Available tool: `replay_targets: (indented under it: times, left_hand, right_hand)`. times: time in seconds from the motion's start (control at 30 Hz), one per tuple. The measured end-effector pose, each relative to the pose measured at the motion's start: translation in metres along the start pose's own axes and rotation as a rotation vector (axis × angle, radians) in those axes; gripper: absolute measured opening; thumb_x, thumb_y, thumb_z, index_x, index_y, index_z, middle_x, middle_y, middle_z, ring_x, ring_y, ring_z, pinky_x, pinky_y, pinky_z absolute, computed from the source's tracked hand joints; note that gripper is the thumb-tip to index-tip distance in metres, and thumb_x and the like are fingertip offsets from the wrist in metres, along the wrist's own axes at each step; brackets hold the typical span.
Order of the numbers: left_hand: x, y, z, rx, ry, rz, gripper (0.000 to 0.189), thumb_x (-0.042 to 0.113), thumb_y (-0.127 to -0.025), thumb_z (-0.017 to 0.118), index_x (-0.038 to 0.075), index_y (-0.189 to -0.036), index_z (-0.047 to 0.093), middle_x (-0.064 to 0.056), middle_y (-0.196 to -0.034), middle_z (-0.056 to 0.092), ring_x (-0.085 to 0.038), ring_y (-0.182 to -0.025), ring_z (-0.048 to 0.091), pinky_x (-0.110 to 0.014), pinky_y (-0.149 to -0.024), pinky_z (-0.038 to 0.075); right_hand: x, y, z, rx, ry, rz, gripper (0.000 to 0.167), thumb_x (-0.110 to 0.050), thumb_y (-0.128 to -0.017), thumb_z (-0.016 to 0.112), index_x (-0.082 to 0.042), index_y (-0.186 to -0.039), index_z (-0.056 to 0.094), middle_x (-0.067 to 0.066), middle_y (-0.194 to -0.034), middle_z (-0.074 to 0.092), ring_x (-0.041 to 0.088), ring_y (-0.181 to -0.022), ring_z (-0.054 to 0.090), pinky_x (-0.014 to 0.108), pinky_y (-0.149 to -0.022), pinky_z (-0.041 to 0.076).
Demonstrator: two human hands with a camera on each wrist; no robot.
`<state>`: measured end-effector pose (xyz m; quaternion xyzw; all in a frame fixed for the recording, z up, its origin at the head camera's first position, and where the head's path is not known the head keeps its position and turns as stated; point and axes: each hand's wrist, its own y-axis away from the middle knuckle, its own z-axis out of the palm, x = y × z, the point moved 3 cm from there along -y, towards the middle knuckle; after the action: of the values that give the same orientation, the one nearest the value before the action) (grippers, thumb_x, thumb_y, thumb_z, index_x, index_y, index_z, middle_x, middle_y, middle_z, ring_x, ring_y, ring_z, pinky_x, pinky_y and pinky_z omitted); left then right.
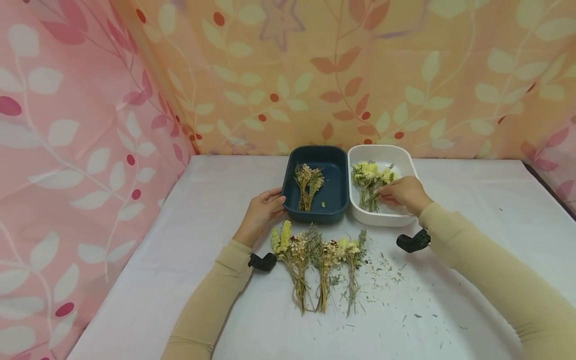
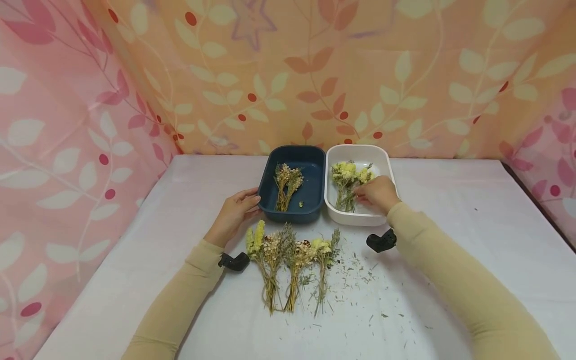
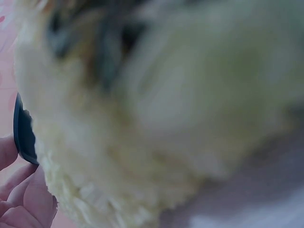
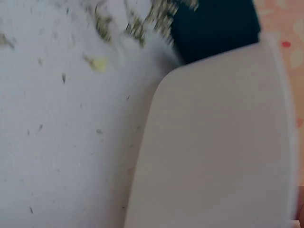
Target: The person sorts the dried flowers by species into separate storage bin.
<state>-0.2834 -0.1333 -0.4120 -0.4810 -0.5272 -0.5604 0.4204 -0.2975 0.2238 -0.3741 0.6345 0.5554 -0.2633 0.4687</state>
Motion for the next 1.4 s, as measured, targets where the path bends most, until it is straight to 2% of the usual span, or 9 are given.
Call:
replay_targets:
  times: [0.13, 0.27, 0.33, 0.47, 0.57, 0.8, 0.9, 1.23, 1.4]
  left_hand:
    - [-0.005, 0.001, 0.000, -0.009, 0.003, 0.010, 0.047, 0.020, -0.100, 0.063, 0.012, -0.145, 0.052, -0.015, -0.144, 0.056, -0.030, -0.126, 0.061, -0.037, -0.103, 0.054]
    - [-0.013, 0.003, -0.001, -0.004, -0.007, -0.009, 0.048, 0.020, -0.100, 0.063, 0.010, -0.145, 0.052, -0.016, -0.144, 0.056, -0.028, -0.124, 0.063, -0.034, -0.099, 0.056]
    - [-0.015, 0.003, -0.001, -0.004, -0.019, -0.002, 0.048, 0.020, -0.099, 0.063, 0.010, -0.145, 0.052, -0.016, -0.144, 0.056, -0.027, -0.123, 0.063, -0.033, -0.097, 0.057]
    - [-0.009, 0.000, 0.001, -0.022, -0.021, 0.042, 0.047, 0.021, -0.100, 0.063, 0.009, -0.144, 0.052, -0.017, -0.144, 0.056, -0.030, -0.124, 0.062, -0.036, -0.100, 0.056]
    - [-0.004, -0.001, 0.003, -0.029, 0.006, 0.041, 0.046, 0.020, -0.100, 0.063, 0.009, -0.143, 0.053, -0.016, -0.143, 0.057, -0.032, -0.125, 0.061, -0.040, -0.104, 0.054]
    - [-0.004, -0.001, 0.003, -0.024, 0.016, -0.004, 0.047, 0.018, -0.100, 0.062, 0.009, -0.145, 0.052, -0.015, -0.143, 0.057, -0.032, -0.126, 0.060, -0.039, -0.103, 0.054]
    - [-0.004, -0.001, 0.003, -0.020, 0.012, 0.004, 0.047, 0.020, -0.100, 0.062, 0.010, -0.145, 0.052, -0.014, -0.143, 0.057, -0.030, -0.126, 0.060, -0.037, -0.103, 0.054]
    - [0.000, -0.002, -0.001, -0.035, 0.026, 0.024, 0.048, 0.018, -0.101, 0.061, 0.010, -0.147, 0.049, -0.014, -0.147, 0.054, -0.030, -0.129, 0.059, -0.036, -0.103, 0.054]
    - [-0.002, -0.002, -0.002, -0.034, 0.026, 0.024, 0.048, 0.019, -0.101, 0.061, 0.011, -0.146, 0.050, -0.014, -0.146, 0.054, -0.029, -0.128, 0.059, -0.037, -0.104, 0.053]
  right_hand:
    - [-0.006, 0.015, -0.002, -0.002, 0.039, -0.024, 0.052, -0.020, -0.099, 0.062, 0.016, -0.135, 0.051, 0.016, -0.113, 0.074, 0.000, -0.080, 0.071, 0.027, -0.086, 0.061]
    - [-0.006, 0.034, 0.003, -0.044, -0.007, -0.019, 0.057, -0.028, -0.099, 0.063, 0.010, -0.140, 0.049, 0.014, -0.126, 0.069, -0.002, -0.086, 0.072, 0.025, -0.089, 0.059]
    - [-0.006, 0.045, 0.006, -0.070, -0.029, -0.027, 0.058, -0.031, -0.099, 0.063, 0.007, -0.141, 0.050, 0.008, -0.125, 0.071, -0.003, -0.089, 0.071, 0.023, -0.089, 0.059]
    - [-0.008, 0.064, 0.009, -0.116, -0.106, -0.073, 0.059, -0.033, -0.099, 0.063, 0.007, -0.140, 0.051, -0.009, -0.109, 0.075, -0.003, -0.092, 0.071, 0.017, -0.086, 0.058]
    - [-0.008, 0.077, 0.012, -0.150, -0.154, -0.095, 0.059, -0.031, -0.098, 0.064, 0.010, -0.139, 0.051, -0.014, -0.101, 0.075, -0.001, -0.094, 0.072, 0.018, -0.086, 0.058]
    - [0.002, 0.100, 0.024, -0.207, -0.168, -0.087, 0.059, -0.027, -0.097, 0.067, 0.012, -0.138, 0.050, -0.010, -0.103, 0.076, 0.003, -0.098, 0.072, 0.018, -0.088, 0.058]
    - [0.008, 0.105, 0.028, -0.218, -0.170, -0.086, 0.057, -0.026, -0.097, 0.067, 0.011, -0.137, 0.052, -0.008, -0.104, 0.077, 0.006, -0.101, 0.072, 0.018, -0.089, 0.058]
    - [0.023, 0.114, 0.042, -0.248, -0.210, -0.049, 0.052, -0.023, -0.095, 0.069, 0.010, -0.133, 0.057, -0.009, -0.103, 0.077, 0.001, -0.097, 0.071, 0.018, -0.089, 0.057]
    - [0.029, 0.117, 0.051, -0.296, -0.252, -0.033, 0.051, -0.020, -0.096, 0.068, 0.012, -0.133, 0.056, -0.004, -0.106, 0.077, 0.003, -0.097, 0.072, 0.021, -0.090, 0.058]
